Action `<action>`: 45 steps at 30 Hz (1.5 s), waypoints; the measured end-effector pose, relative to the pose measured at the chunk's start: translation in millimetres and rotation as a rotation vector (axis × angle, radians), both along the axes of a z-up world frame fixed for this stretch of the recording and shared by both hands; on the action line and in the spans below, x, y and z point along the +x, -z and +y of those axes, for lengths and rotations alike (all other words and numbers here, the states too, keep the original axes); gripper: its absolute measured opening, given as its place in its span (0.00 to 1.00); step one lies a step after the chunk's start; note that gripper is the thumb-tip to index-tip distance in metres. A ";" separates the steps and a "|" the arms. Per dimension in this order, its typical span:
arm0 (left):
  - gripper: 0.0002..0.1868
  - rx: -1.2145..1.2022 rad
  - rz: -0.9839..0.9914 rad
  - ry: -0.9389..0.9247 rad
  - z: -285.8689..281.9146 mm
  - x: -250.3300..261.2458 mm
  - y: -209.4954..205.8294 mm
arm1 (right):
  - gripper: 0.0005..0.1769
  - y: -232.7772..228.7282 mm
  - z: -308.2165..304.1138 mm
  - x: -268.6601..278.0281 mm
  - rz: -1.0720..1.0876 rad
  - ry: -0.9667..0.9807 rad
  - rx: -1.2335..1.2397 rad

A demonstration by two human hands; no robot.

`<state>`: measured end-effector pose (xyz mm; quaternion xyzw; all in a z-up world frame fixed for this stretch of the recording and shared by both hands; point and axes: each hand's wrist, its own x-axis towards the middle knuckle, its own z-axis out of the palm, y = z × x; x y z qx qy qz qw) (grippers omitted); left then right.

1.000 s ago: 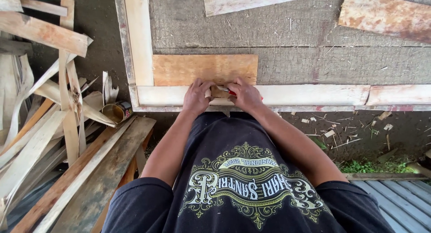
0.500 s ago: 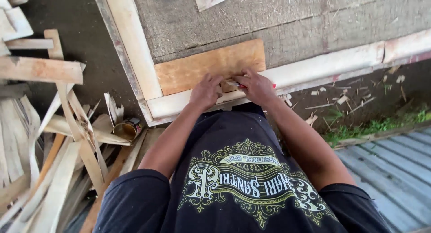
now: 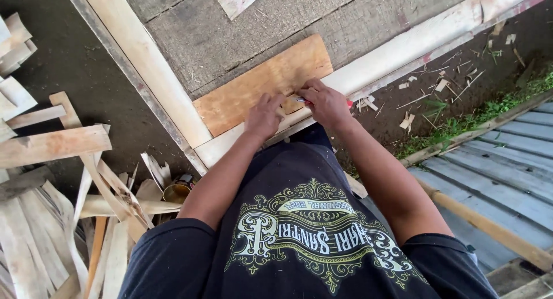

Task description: Cutting thin wood panels into smaller pieces by scoring them with a utility knife and snapping them along the lines.

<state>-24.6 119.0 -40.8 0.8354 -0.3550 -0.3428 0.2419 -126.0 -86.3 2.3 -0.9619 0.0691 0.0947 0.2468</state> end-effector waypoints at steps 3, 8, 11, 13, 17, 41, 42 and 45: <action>0.24 -0.019 0.010 -0.004 -0.8 -0.1 -7.1 | 0.18 -20.0 7.7 -2.9 -0.009 0.064 0.034; 0.21 -0.008 -0.017 0.040 -3.3 4.8 -11.6 | 0.21 2.2 12.7 -14.6 0.001 0.265 0.044; 0.20 -0.005 -0.008 0.044 -5.9 3.7 -9.2 | 0.23 14.0 19.5 -30.9 0.118 0.444 0.087; 0.19 -0.008 -0.006 0.045 -9.4 2.2 -1.0 | 0.23 33.6 28.6 -46.0 0.210 0.539 0.120; 0.13 -0.056 -0.230 0.001 -18.2 -8.7 17.0 | 0.13 67.6 52.3 -68.9 0.089 0.447 0.047; 0.16 -0.040 -0.342 -0.048 -42.5 -7.8 13.2 | 0.09 69.8 73.8 -48.4 0.450 0.488 -0.079; 0.16 -0.040 -0.349 -0.048 -43.7 -7.1 12.3 | 0.09 68.3 72.5 -49.0 0.434 0.490 -0.069; 0.17 -0.053 -0.336 -0.046 -43.9 -6.2 15.5 | 0.09 68.5 70.4 -48.4 0.415 0.526 -0.016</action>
